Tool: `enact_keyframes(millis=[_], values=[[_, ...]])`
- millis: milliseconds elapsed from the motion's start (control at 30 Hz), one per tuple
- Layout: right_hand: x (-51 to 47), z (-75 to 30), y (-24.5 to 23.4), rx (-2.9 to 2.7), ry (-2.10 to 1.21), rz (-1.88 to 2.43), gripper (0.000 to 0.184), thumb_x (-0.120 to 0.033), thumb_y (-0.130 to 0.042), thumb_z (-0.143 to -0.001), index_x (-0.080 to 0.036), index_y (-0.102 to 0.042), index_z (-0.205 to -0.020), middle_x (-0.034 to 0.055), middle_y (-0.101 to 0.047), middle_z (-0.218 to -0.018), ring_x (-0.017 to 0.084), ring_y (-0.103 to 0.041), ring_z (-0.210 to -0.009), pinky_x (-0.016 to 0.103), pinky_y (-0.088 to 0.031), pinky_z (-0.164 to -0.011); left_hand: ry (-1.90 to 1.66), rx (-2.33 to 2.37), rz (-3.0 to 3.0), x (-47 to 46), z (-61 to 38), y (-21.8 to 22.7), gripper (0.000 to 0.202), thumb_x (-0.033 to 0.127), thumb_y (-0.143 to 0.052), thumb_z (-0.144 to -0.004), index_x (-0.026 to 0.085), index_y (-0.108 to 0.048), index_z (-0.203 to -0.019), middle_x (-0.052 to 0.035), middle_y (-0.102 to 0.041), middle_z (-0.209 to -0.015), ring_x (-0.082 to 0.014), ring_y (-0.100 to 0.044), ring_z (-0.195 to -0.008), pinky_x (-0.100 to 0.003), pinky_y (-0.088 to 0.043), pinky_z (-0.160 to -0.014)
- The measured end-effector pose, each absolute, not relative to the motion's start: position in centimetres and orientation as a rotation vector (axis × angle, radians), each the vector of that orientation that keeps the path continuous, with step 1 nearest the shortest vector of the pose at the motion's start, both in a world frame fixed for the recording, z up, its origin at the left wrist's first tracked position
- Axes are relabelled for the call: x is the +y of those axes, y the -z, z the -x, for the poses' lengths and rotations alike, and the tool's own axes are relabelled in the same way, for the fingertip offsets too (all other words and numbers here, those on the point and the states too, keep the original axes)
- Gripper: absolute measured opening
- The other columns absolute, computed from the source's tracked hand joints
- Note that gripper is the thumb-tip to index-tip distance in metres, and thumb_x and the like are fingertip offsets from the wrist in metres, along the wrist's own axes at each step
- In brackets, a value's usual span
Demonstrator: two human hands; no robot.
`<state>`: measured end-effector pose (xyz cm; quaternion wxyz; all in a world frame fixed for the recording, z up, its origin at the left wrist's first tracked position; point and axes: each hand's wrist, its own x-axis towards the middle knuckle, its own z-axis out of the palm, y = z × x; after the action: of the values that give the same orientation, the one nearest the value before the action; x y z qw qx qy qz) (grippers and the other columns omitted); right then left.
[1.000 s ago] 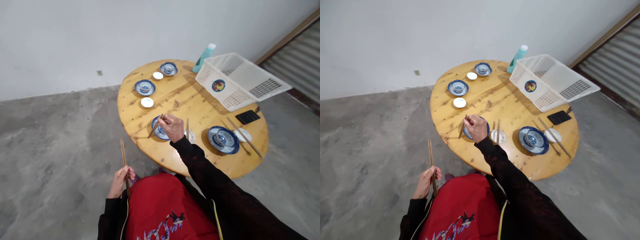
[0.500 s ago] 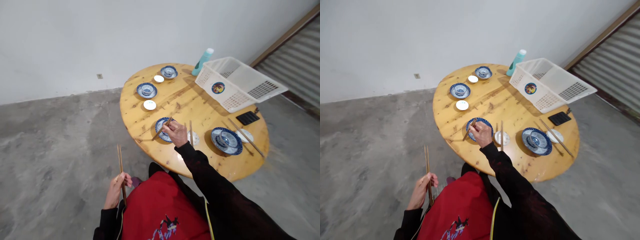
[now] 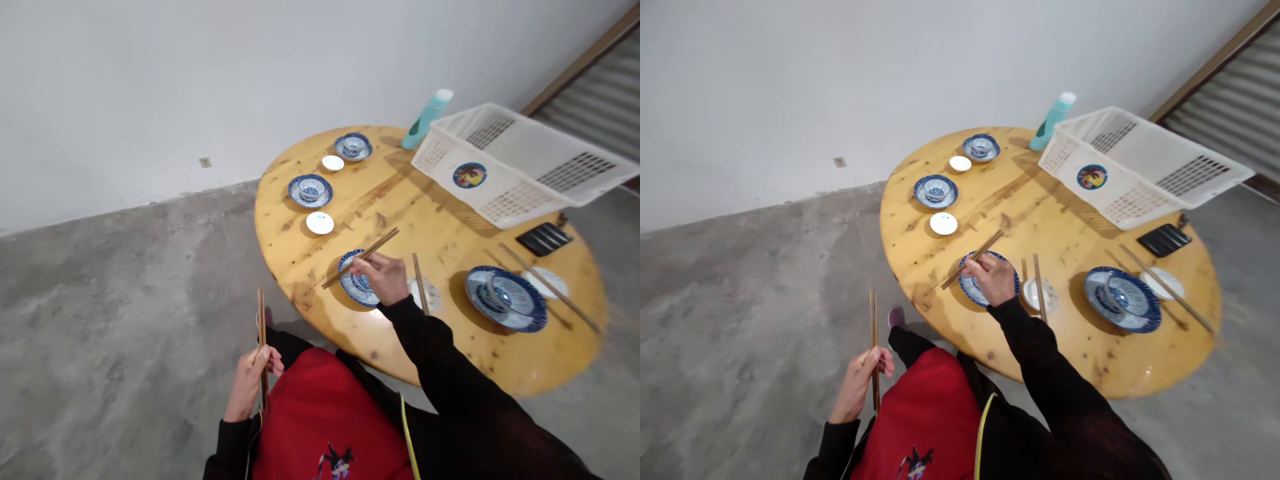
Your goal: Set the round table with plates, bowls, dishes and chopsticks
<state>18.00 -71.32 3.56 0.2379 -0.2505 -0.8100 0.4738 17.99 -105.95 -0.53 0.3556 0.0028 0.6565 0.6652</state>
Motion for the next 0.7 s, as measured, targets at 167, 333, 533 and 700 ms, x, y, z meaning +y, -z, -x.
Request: enact_keyframes(millis=[167,333,533,700], values=[[-69.8,-10.2,-3.2,-1.659,-1.708,0.893,0.024,-0.037,-0.082,-0.067,-0.016,-0.071,-0.066,0.0027,-0.07,-0.058,0.015,-0.066,-0.053,0.026,-0.058,-0.056,-1.607,1.763,0.061,-107.9,-11.6,0.5,0.052,0.065,-0.059,-0.085,0.014,-0.068,-0.083,-0.0064,-0.07,-0.073,-0.015,-0.061,-0.063,-0.027,-0.047,-0.065],[-68.6,-4.3,-0.3,-1.362,-1.865,1.18,0.024,-0.024,-0.09,-0.059,-0.013,-0.069,-0.06,0.0022,-0.066,-0.053,0.012,-0.066,-0.053,0.021,-0.059,-0.055,-1.434,1.758,0.115,-108.9,-4.4,0.4,0.053,0.067,-0.06,-0.083,0.014,-0.068,-0.082,-0.0051,-0.068,-0.071,-0.0148,-0.059,-0.061,-0.026,-0.046,-0.063],[-65.7,1.1,1.0,-1.482,-1.883,1.436,0.02,-0.011,-0.082,-0.072,-0.014,-0.066,-0.061,0.0047,-0.071,-0.059,0.013,-0.069,-0.055,0.024,-0.064,-0.061,-1.374,1.774,0.133,-108.6,3.1,0.1,0.054,0.069,-0.061,-0.081,0.015,-0.069,-0.082,-0.0056,-0.068,-0.074,-0.0161,-0.06,-0.065,-0.026,-0.047,-0.065],[-63.6,4.8,1.7,-1.581,-1.761,1.582,0.023,-0.014,-0.08,-0.076,-0.016,-0.063,-0.061,0.0046,-0.069,-0.053,0.017,-0.068,-0.051,0.03,-0.065,-0.059,-1.357,1.76,0.08,-107.7,8.2,0.3,0.055,0.069,-0.063,-0.079,0.014,-0.07,-0.083,-0.0064,-0.069,-0.075,-0.0162,-0.061,-0.064,-0.027,-0.049,-0.065]])
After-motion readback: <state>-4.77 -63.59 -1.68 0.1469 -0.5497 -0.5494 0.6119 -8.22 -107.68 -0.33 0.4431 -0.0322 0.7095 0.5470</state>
